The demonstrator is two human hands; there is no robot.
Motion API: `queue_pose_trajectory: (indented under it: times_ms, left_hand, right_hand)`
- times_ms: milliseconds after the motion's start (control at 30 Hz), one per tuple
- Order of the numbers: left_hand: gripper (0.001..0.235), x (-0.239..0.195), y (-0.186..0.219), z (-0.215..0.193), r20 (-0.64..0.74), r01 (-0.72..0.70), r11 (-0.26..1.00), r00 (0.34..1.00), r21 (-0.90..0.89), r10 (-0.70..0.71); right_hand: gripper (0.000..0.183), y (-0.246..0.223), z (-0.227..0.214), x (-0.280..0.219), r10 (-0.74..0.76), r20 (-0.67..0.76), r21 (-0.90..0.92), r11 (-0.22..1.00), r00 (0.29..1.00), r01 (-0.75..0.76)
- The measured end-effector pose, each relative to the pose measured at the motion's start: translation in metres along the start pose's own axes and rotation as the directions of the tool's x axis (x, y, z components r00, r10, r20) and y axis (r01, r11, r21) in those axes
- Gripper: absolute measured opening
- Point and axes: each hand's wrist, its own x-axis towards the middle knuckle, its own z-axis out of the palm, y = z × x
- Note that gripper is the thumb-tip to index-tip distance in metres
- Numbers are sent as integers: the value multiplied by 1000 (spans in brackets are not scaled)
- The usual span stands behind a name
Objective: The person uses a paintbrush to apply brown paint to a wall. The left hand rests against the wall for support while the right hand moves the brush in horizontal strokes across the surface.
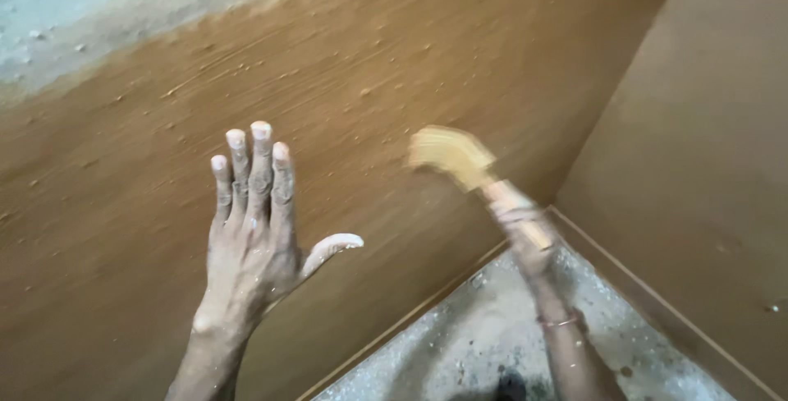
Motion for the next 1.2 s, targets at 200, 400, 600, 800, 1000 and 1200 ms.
queue_pose_trajectory:
  times_ms: [200,400,600,800,1000,1200]
  left_hand:
    - [131,20,20,10,-5,51,998,999,47,-51]
    - [132,39,40,21,-2,85,993,996,77,-85]
    - [130,52,50,20,-6,84,986,996,145,-84]
    - [131,58,56,19,-24,95,981,995,167,-93]
    - [131,51,54,15,-16,132,972,991,196,-131]
    - [130,61,45,26,21,155,974,987,165,-161]
  right_hand:
    - [7,55,-79,57,42,-416,-14,999,908,-53]
    - [9,44,-35,49,63,-112,-18,998,992,-66]
    - [9,-31,22,20,-136,444,431,899,885,-78]
    - [9,-7,-4,61,-72,269,337,941,961,-23]
    - [10,41,-89,119,-40,-239,-1,999,970,41]
    - [11,26,-91,147,-153,-261,-174,979,953,110]
